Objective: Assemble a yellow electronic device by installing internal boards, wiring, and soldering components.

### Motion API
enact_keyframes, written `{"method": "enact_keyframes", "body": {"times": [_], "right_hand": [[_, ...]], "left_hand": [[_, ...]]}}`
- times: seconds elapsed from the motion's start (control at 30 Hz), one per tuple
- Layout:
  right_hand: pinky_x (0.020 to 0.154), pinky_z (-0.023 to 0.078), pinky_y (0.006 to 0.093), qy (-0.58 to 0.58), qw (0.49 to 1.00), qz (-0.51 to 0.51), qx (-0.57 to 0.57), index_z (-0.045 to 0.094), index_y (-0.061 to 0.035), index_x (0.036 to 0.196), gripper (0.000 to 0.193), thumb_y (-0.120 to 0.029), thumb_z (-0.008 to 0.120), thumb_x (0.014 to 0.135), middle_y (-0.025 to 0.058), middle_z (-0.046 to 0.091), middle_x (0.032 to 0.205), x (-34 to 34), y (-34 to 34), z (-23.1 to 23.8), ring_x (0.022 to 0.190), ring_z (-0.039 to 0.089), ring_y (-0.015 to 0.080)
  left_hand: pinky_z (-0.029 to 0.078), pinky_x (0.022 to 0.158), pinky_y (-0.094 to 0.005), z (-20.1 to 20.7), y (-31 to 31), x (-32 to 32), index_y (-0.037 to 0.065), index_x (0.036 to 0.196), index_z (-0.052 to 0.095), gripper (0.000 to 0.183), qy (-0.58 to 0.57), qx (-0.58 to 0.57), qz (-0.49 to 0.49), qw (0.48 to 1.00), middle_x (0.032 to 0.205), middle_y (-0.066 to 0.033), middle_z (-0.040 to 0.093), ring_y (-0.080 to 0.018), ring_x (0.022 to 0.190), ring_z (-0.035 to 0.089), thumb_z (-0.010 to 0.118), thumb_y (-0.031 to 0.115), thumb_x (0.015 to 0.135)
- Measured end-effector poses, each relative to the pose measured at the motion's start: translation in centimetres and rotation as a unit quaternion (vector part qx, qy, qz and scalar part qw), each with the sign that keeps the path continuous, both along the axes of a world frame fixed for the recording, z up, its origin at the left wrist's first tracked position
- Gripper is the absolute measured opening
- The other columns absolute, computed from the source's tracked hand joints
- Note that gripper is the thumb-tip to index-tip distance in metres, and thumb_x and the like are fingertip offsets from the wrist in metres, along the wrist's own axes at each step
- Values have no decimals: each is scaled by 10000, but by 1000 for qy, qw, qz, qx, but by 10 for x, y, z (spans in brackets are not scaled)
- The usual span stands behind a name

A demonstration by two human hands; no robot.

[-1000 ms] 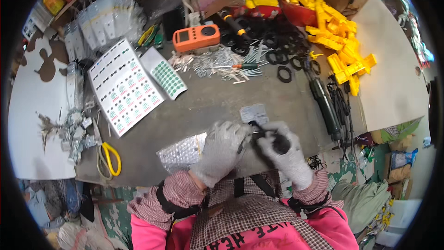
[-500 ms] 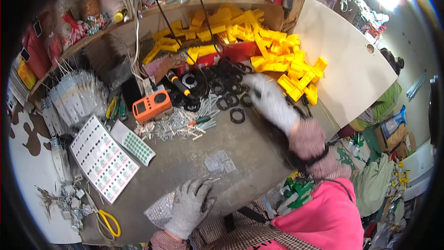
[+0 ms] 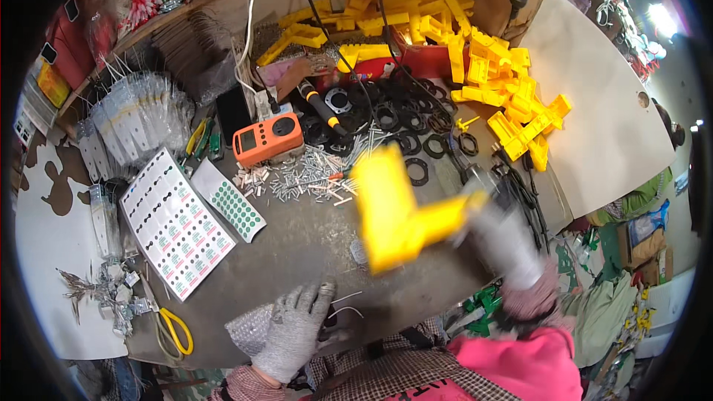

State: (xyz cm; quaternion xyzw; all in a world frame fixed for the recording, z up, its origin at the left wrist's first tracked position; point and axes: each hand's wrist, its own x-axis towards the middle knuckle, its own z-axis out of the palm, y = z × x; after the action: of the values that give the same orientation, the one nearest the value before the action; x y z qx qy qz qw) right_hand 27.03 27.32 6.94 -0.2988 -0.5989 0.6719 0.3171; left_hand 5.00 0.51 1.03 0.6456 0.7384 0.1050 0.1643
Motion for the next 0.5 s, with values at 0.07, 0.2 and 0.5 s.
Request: {"method": "enact_keyframes", "body": {"times": [0.07,0.2,0.5], "right_hand": [[724,555,366,-180,980,69,52,597,-72,1048,175,-124,690,909,96,642,896,3,-60,-34,820,672,236],[964,467,419,-259,827,92,491,645,-87,1087,214,-126,708,886,105,635,1086,-2,-30,-39,1088,597,296],[884,490,392,-278,533,162,782,721,-120,1030,211,-121,572,880,72,630,1089,-159,119,-73,1063,597,264]], "left_hand": [[375,1097,-489,17,1,-3,37,1438,472,785,-44,-20,2,999,1370,-211,525,-382,1294,487,755,437,824],[461,1004,-454,45,24,-37,30,1263,625,415,-167,-24,-15,985,1254,-193,611,-368,1188,570,655,273,928],[569,777,-455,-29,222,-27,-29,907,703,152,211,177,-59,960,939,-243,684,-385,869,690,609,18,797]]}}
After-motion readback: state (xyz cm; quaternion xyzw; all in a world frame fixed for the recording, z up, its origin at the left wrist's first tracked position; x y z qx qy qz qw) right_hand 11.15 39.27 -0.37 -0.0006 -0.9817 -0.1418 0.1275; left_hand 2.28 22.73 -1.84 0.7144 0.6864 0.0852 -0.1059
